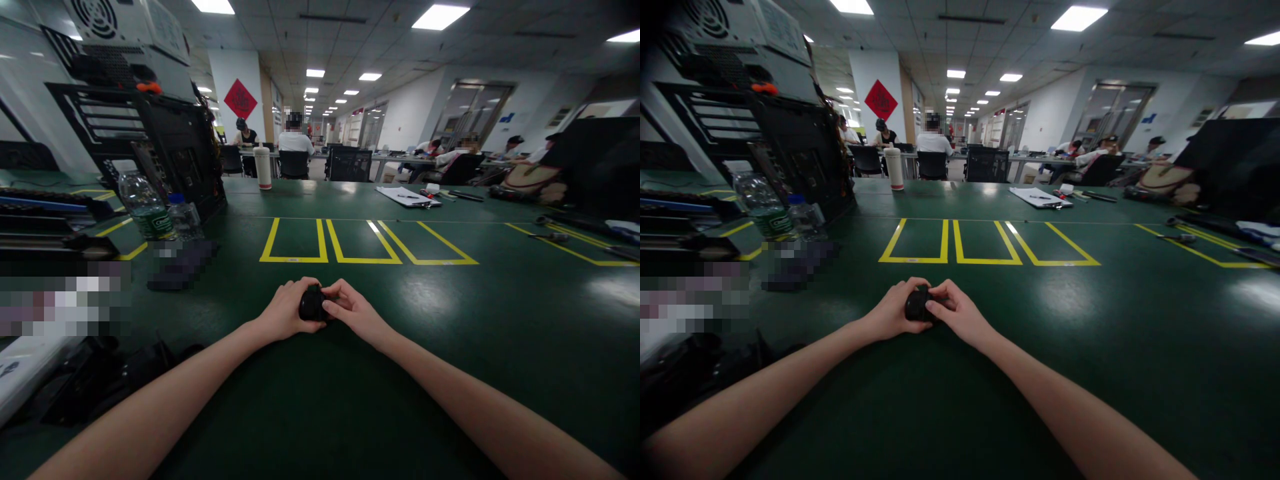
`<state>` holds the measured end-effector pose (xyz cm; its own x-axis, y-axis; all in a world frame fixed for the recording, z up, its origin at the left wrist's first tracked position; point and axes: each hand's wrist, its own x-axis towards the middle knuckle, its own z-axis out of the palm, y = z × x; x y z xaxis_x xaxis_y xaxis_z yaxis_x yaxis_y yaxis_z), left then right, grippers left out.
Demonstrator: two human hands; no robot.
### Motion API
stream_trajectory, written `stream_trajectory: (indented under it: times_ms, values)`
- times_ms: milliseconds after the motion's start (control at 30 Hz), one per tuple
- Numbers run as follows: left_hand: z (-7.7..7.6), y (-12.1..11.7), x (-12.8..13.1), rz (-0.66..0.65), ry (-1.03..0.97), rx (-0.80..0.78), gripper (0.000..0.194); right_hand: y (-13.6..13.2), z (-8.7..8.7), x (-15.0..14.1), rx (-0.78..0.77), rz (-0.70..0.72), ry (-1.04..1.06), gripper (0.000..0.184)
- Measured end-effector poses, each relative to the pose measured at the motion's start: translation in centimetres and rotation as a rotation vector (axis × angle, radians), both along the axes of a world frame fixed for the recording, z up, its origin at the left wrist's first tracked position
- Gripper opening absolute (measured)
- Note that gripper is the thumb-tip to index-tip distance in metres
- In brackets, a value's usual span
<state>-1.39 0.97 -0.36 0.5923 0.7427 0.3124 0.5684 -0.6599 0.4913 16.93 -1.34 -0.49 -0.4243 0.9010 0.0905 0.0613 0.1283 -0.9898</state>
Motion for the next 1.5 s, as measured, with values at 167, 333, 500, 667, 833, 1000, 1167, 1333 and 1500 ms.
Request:
stream_trajectory:
  times_ms: [167, 333, 500, 667, 833, 1000, 1167, 1333, 1500]
  values:
    - [-0.14, 0.09, 0.07, 0.008, 0.018, 0.011, 0.060, 0.19, -0.12, -0.14, 0.006, -0.031, -0.033, 0.020]
    - [-0.19, 0.07, -0.03, 0.003, 0.009, 0.015, 0.059, 0.06, 0.21, 0.08, -0.019, 0.030, -0.030, 0.022]
    - [-0.13, -0.02, 0.00, 0.010, 0.007, 0.007, 0.059, -0.03, 0.18, 0.19, -0.013, 0.060, 0.017, 0.027]
    - [0.17, -0.09, -0.01, 0.000, 0.001, -0.018, 0.059, 0.00, -0.03, -0.10, 0.000, -0.016, -0.009, 0.018]
    - [0.28, -0.11, -0.06, -0.007, 0.000, -0.037, 0.059, -0.19, 0.48, -0.16, -0.005, -0.021, -0.047, 0.022]
    - [0.04, -0.04, -0.03, 0.010, -0.002, -0.037, 0.059, -0.18, 0.48, 0.08, -0.009, 0.056, 0.020, 0.025]
    - [-0.29, 0.16, 0.09, 0.025, 0.012, 0.009, 0.062, 0.05, 0.05, -0.01, -0.001, 0.023, 0.047, 0.018]
    - [-0.05, 0.04, 0.01, 0.015, 0.007, -0.019, 0.060, 0.01, 0.24, -0.16, 0.005, -0.018, -0.001, 0.020]
    - [0.09, -0.07, 0.02, 0.006, -0.004, -0.037, 0.059, -0.19, 0.67, 0.03, -0.019, 0.015, -0.038, 0.023]
